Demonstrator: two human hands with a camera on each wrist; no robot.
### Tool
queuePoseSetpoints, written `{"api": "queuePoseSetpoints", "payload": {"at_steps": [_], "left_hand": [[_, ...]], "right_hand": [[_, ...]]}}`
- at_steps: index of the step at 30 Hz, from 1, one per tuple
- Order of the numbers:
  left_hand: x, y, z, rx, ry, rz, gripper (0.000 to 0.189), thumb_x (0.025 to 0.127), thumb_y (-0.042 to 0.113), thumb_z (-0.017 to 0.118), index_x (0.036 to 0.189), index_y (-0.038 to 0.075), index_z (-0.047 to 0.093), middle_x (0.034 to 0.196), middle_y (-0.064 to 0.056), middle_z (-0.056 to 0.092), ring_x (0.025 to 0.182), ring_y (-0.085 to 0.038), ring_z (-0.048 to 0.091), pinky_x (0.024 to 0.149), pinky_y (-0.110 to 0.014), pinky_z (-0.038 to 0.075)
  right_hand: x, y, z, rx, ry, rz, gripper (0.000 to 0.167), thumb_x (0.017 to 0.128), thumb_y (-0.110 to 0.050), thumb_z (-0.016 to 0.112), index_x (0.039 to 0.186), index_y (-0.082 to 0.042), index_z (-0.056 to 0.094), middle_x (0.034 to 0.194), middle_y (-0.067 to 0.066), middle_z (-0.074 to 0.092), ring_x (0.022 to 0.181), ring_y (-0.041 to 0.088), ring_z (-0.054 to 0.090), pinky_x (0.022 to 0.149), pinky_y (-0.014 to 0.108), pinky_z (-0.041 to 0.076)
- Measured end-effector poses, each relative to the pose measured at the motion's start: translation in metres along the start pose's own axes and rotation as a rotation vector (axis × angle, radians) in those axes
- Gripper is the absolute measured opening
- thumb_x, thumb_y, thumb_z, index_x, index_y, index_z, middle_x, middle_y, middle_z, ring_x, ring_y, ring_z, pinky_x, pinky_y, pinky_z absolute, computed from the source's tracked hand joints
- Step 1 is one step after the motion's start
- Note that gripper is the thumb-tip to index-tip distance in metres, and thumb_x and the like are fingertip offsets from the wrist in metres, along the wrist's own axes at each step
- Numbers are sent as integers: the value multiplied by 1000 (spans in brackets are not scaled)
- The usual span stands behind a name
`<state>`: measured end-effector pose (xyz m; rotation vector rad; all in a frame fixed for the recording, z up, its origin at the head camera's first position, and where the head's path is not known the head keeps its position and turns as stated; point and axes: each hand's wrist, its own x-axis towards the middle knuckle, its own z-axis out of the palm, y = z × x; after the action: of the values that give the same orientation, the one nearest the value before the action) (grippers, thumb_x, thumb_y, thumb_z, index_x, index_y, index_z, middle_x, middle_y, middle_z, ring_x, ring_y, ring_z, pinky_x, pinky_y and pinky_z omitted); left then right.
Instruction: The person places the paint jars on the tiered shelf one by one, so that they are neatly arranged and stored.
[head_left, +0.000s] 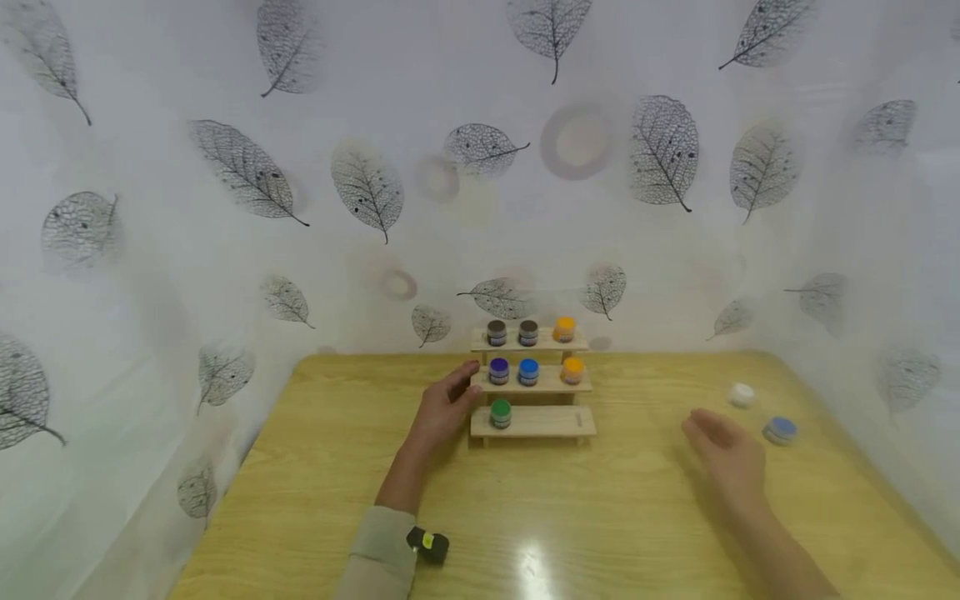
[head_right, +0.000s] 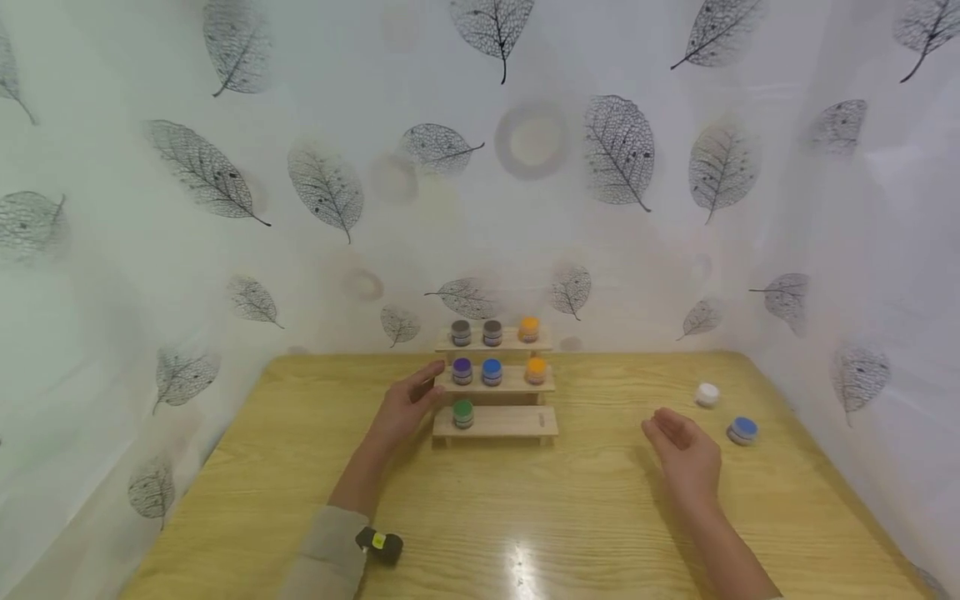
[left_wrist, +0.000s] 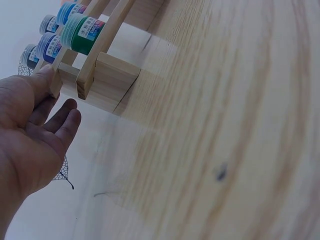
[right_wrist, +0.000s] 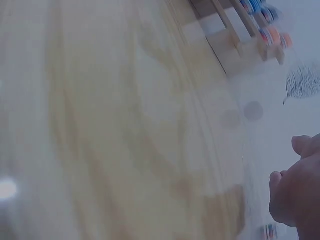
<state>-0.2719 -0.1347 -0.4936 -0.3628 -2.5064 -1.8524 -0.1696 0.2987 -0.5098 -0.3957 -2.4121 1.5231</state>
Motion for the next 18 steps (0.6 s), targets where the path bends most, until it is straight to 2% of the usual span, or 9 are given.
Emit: {"api": "queuePoseSetpoints", "payload": {"at_steps": [3,6,10,13,16,18], "left_hand": [[0,0,0,-3,5,-9,47,107,19,66,153,14,57,164,-5,47,150,-28,46,124,-41,40],[0,-1,0,1,14,-24,46,107,20,65,152,16,58,163,-2,48,150,-26,46,124,-41,40],[0,-2,1,3,20,-39,45,107,21,66,151,18,59,163,0,49,149,-25,47,124,-41,40],[0,-2,1,-1,20,-44,46,106,21,66,152,20,59,163,1,49,149,-26,48,124,-42,41],[0,-1,1,-4,19,-40,46,106,21,67,151,20,59,162,1,49,148,-26,48,124,-42,41],[1,-1,1,-4,18,-33,46,106,21,66,151,18,59,162,0,49,148,-26,49,124,-42,41]], "right_hand": [[4,10,-17,-55,51,24,63,102,-45,70,146,-2,58,119,-18,68,96,-17,56,79,1,50],[6,20,-34,-71,101,89,61,100,-46,73,143,-3,61,103,-32,63,90,-17,56,74,2,52],[8,34,-57,-56,182,236,42,97,-46,77,130,-20,73,87,-41,58,82,-16,55,67,4,51],[9,41,-74,-46,241,299,26,96,-48,78,116,-32,76,79,-44,56,78,-16,54,66,5,49],[10,44,-87,-47,276,337,28,94,-53,77,115,-35,73,79,-45,52,78,-15,50,65,5,45],[11,45,-95,-18,304,356,35,94,-51,79,122,-32,72,81,-44,52,80,-14,49,66,3,43]]}}
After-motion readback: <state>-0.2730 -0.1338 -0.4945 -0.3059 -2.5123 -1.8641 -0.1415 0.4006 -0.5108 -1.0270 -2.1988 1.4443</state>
